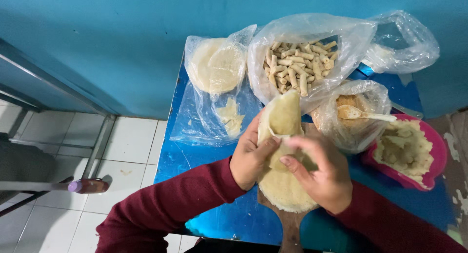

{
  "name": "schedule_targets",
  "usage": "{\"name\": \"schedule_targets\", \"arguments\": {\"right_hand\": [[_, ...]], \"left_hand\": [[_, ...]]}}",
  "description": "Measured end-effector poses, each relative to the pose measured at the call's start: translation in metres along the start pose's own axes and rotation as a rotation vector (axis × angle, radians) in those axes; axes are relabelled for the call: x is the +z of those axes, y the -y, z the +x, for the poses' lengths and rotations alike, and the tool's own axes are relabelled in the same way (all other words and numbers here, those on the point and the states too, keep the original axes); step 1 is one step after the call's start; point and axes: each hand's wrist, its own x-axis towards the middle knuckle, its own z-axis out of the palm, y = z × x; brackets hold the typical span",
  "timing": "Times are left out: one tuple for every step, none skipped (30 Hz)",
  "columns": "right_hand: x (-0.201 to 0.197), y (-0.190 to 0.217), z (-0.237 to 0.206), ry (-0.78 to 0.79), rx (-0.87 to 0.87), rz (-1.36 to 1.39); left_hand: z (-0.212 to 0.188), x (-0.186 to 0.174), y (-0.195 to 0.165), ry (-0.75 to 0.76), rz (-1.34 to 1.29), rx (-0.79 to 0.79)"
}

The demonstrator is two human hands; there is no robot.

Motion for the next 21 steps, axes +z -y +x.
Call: {"name": "schedule_targets", "arguments": {"right_hand": [[-0.001,-0.004,0.004,-0.032,-0.067,-0.086],[-0.003,-0.008,0.008,-0.064,-0.136,-0.173],[-0.001,-0.01,0.009,-0.042,-0.139,-0.154],[0.003,-0.013,0.011,-0.023,-0.143,-0.133],[0.006,-0.015,0.012,-0.006,-0.147,-0.112],[0.009,-0.016,0.012,0.012,-0.159,-0.095],[0.012,-0.017,0.011,0.031,-0.171,-0.076],[0.013,-0.018,0.009,0.052,-0.182,-0.057],[0.013,-0.019,0.008,0.057,-0.155,-0.023],[0.012,-0.021,0.006,0.06,-0.128,0.011],[0.011,-0.022,0.005,0.064,-0.102,0.045],[0.01,-0.024,0.005,0.049,-0.019,0.142],[0.007,-0.025,0.003,0.036,0.063,0.239],[0.004,-0.026,0.002,0.023,0.146,0.335],[-0.001,-0.029,0.003,0.035,0.408,0.345],[-0.006,-0.032,0.005,0.042,0.671,0.351],[-0.011,-0.033,0.006,0.075,0.721,0.242],[-0.017,-0.034,0.007,0.114,0.77,0.134],[-0.02,-0.034,0.009,0.178,0.599,-0.082],[-0.021,-0.033,0.011,0.236,0.423,-0.295],[-0.02,-0.032,0.015,0.14,0.598,0.268]], "left_hand": [[-0.001,0.0,0.002,0.026,0.027,-0.001],[-0.002,0.0,0.003,0.053,0.054,-0.001],[-0.003,0.0,0.003,0.08,0.08,0.001],[-0.004,0.001,0.004,0.08,0.127,-0.007],[-0.005,0.001,0.003,0.081,0.177,-0.014],[-0.005,0.002,0.003,0.082,0.227,-0.023],[-0.005,0.003,0.002,0.081,0.198,-0.042],[-0.004,0.003,0.0,0.079,0.167,-0.061],[-0.004,0.005,-0.001,0.075,0.136,-0.079],[-0.003,0.006,-0.002,0.053,0.113,-0.074],[-0.004,0.008,-0.004,0.031,0.09,-0.069],[-0.003,0.009,-0.006,0.01,0.067,-0.064],[-0.002,0.01,-0.009,-0.024,0.014,-0.072],[-0.002,0.01,-0.012,-0.059,-0.039,-0.081],[-0.002,0.011,-0.016,-0.095,-0.092,-0.091],[-0.001,0.01,-0.02,-0.13,-0.098,-0.108],[0.0,0.008,-0.026,-0.165,-0.103,-0.124],[0.0,0.007,-0.03,-0.199,-0.109,-0.14],[0.001,0.007,-0.032,-0.201,-0.121,-0.125],[0.002,0.008,-0.034,-0.203,-0.133,-0.108],[0.002,0.008,-0.036,-0.206,-0.146,-0.093]]}}
